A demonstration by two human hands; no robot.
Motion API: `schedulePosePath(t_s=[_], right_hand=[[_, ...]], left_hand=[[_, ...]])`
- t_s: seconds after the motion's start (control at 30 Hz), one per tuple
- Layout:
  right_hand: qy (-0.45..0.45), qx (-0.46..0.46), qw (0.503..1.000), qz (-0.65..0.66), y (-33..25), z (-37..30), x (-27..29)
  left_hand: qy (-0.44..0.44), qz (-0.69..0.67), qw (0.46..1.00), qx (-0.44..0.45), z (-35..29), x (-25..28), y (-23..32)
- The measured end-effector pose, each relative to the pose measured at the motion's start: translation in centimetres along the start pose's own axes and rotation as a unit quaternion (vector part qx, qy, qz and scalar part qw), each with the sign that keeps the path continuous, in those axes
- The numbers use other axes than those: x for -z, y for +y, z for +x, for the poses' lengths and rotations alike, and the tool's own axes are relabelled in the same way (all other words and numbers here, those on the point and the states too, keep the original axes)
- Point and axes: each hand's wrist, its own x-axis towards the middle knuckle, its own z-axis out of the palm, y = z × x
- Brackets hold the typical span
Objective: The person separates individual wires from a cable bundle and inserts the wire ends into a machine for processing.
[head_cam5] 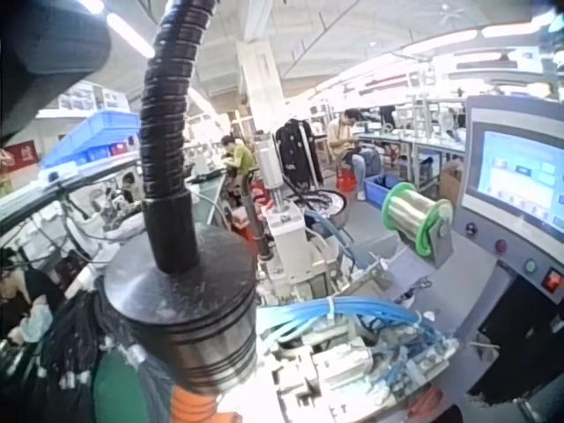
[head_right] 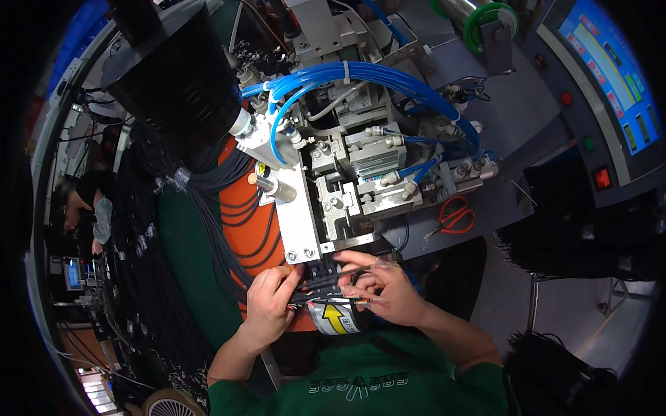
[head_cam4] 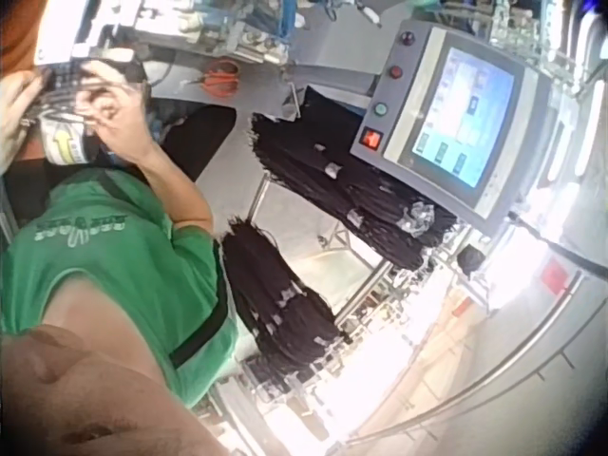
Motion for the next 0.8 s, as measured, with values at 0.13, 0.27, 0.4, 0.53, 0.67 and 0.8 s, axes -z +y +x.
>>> schedulePosePath(t_s=[0.13, 0.27, 0.4, 0.53, 0.67, 0.8], right_hand=[[-0.047, -0.004, 0.994, 0.099, 0.1, -0.1, 0.3], [0.036, -0.022, 0.982, 0.183, 1.0, 0.2, -0.1], [-0.005, 0.075, 0.997, 0.004, 1.2, 0.1, -1.6], [0.05, 0.11, 0.993, -0.016, 1.9, -0.3, -1.8], [0.006, 0.029, 0.994, 0.107, 1.2, -0.2, -1.2], [-0.032, -0.149, 0.946, 0.285, 0.8, 0.5, 0.4]], left_hand=[[-0.015, -0.062, 0.996, -0.068, -0.2, 1.1, 0.4], [-0.051, -0.147, 0.985, -0.076, 0.1, 1.4, -0.1], [-0.055, -0.189, 0.98, -0.032, 1.0, 0.9, 0.7], [-0.034, -0.193, 0.981, 0.002, 1.0, 0.1, 0.9], [0.033, -0.206, 0.978, -0.015, 1.4, -0.8, 0.9], [0.084, -0.025, 0.986, -0.139, 1.3, -1.4, 1.1]])
